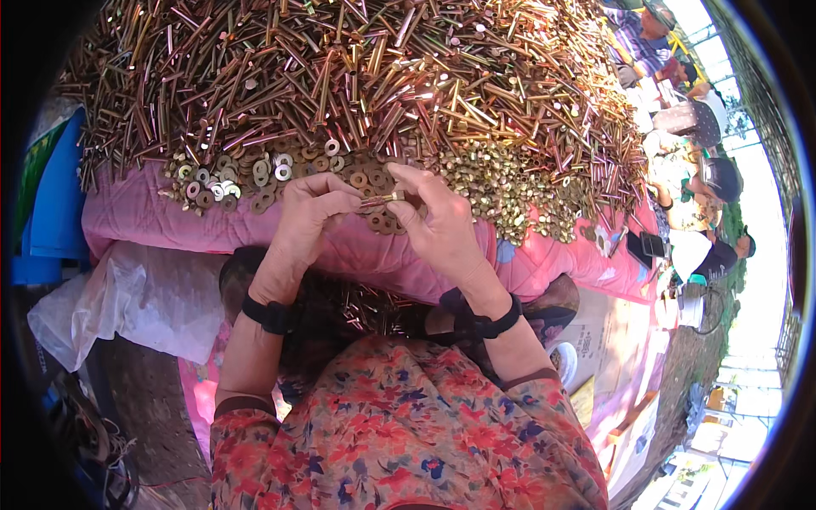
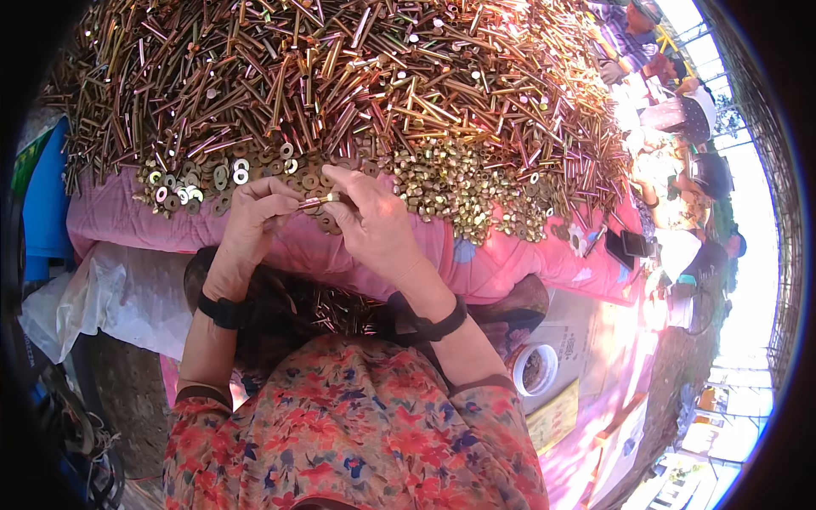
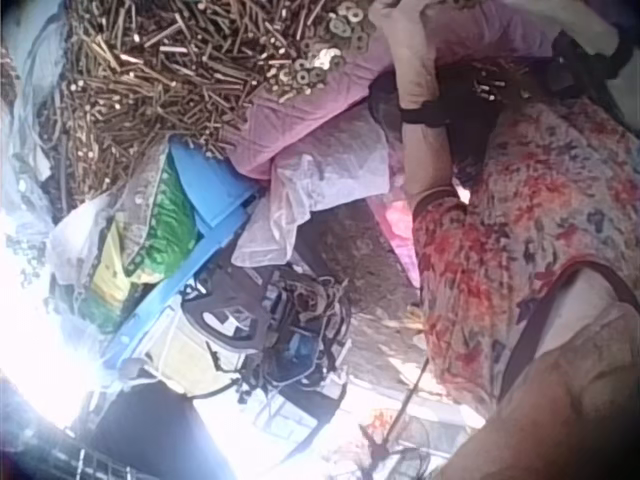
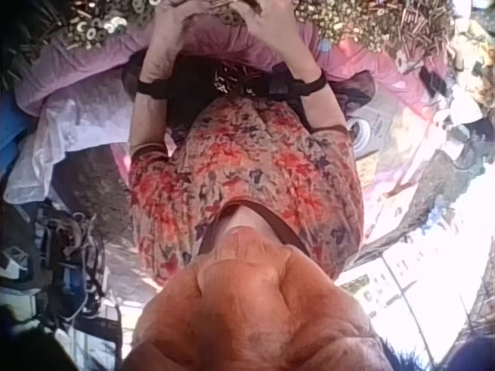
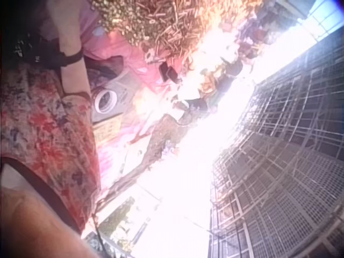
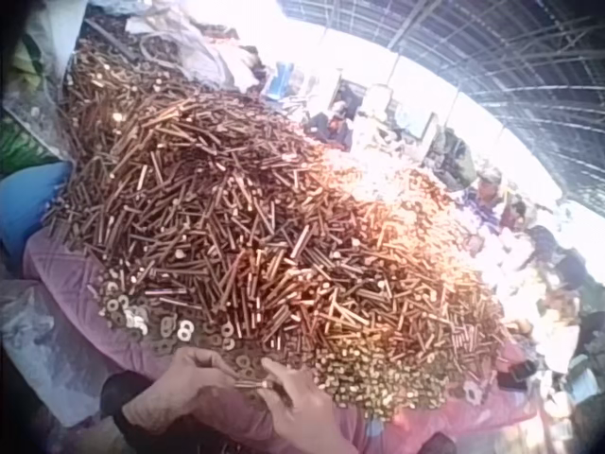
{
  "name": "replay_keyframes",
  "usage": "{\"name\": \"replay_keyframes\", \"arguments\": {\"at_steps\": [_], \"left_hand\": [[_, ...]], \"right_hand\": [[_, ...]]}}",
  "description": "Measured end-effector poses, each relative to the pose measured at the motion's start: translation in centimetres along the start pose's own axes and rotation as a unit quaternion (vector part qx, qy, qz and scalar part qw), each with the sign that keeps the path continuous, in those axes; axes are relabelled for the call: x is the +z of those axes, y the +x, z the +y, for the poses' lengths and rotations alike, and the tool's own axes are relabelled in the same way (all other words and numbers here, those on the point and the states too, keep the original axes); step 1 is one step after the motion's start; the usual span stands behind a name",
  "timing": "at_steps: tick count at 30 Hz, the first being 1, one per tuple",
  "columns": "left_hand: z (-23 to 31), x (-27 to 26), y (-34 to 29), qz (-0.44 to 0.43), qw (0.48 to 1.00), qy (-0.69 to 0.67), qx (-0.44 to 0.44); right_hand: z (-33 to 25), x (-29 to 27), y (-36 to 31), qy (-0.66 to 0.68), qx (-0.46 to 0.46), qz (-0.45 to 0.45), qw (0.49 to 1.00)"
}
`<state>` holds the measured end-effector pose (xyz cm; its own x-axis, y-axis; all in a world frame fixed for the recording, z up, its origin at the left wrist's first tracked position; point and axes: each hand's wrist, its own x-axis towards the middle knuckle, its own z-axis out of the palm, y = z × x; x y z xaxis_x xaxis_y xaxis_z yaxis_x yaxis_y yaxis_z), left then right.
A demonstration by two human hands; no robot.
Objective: Sorting and assembling bolts and washers from a large pile.
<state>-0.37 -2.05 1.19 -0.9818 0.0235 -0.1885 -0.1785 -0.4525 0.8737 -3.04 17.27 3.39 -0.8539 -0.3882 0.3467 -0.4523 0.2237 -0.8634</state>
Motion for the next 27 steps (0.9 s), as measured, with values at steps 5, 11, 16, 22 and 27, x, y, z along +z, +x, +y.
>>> {"name": "replay_keyframes", "arguments": {"at_steps": [5, 11, 16, 22, 27], "left_hand": [[0.2, 0.3, 0.0, 0.013, 1.000, -0.017, -0.007], [0.4, 0.5, -0.3, 0.003, 1.000, -0.019, -0.014], [0.2, 0.2, -0.3, -0.002, 1.000, -0.016, -0.021], [0.1, 0.1, -0.1, -0.001, 0.999, -0.013, -0.036], [0.2, 0.1, -0.1, -0.008, 0.999, -0.014, -0.038]], "right_hand": [[-0.9, 0.5, -0.4, 0.192, 0.108, 0.007, 0.975], [-1.1, -0.8, 0.0, 0.025, 0.089, -0.074, 0.993], [-1.8, -1.1, -0.2, -0.087, 0.028, -0.058, 0.994], [-1.6, -0.9, -0.3, -0.062, 0.030, -0.035, 0.997], [-1.7, -0.8, -0.2, -0.042, 0.019, -0.026, 0.999]]}}
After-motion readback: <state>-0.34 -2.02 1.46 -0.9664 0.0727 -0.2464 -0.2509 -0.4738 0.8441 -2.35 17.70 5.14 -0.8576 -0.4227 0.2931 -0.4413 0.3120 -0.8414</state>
